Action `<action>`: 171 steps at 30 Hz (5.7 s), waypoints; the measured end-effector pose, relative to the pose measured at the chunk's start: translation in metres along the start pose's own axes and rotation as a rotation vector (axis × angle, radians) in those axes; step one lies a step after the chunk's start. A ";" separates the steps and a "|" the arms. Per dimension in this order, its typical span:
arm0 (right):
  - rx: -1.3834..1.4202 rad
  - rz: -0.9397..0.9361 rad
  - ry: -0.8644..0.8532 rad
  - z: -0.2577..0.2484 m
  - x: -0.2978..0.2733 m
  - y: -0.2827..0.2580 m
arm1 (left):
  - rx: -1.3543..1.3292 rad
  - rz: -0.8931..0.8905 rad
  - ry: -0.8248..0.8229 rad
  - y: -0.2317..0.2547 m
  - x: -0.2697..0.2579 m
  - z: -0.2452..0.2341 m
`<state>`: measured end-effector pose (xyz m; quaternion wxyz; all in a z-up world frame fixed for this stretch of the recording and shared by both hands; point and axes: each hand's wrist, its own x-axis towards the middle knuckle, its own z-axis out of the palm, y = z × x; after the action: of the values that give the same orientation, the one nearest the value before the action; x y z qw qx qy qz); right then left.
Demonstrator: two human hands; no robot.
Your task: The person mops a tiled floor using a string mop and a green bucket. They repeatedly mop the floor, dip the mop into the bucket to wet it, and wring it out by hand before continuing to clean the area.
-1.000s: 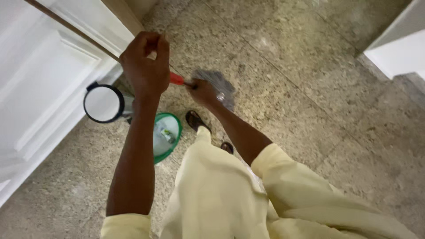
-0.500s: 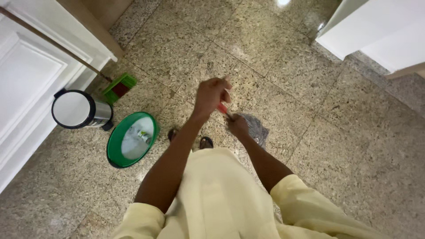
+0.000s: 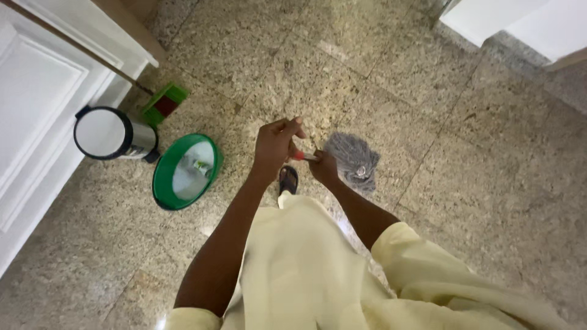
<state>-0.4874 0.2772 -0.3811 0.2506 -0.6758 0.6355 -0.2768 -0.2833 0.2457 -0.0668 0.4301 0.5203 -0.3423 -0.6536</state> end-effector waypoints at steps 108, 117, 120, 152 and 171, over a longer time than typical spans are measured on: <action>0.674 -0.765 -0.875 0.170 -0.134 -0.388 | 0.416 1.293 0.673 0.061 -0.420 -0.134; 0.418 -0.661 -0.725 0.185 -0.139 -0.393 | 0.230 0.872 0.701 -0.020 -0.324 -0.268; 0.406 -0.590 -0.738 0.186 -0.129 -0.420 | 0.180 0.798 0.645 -0.012 -0.302 -0.306; 0.157 -0.362 -0.101 0.206 -0.043 -0.580 | 0.101 1.245 0.097 0.161 -0.225 -0.408; 0.629 -0.398 -0.101 0.195 -0.085 -0.572 | 0.216 1.030 -0.276 0.103 -0.233 -0.417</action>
<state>0.0563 0.3980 -0.1312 0.4184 -0.6890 0.3624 -0.4679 0.1652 0.4184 0.0215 0.5900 0.2356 -0.6714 -0.3817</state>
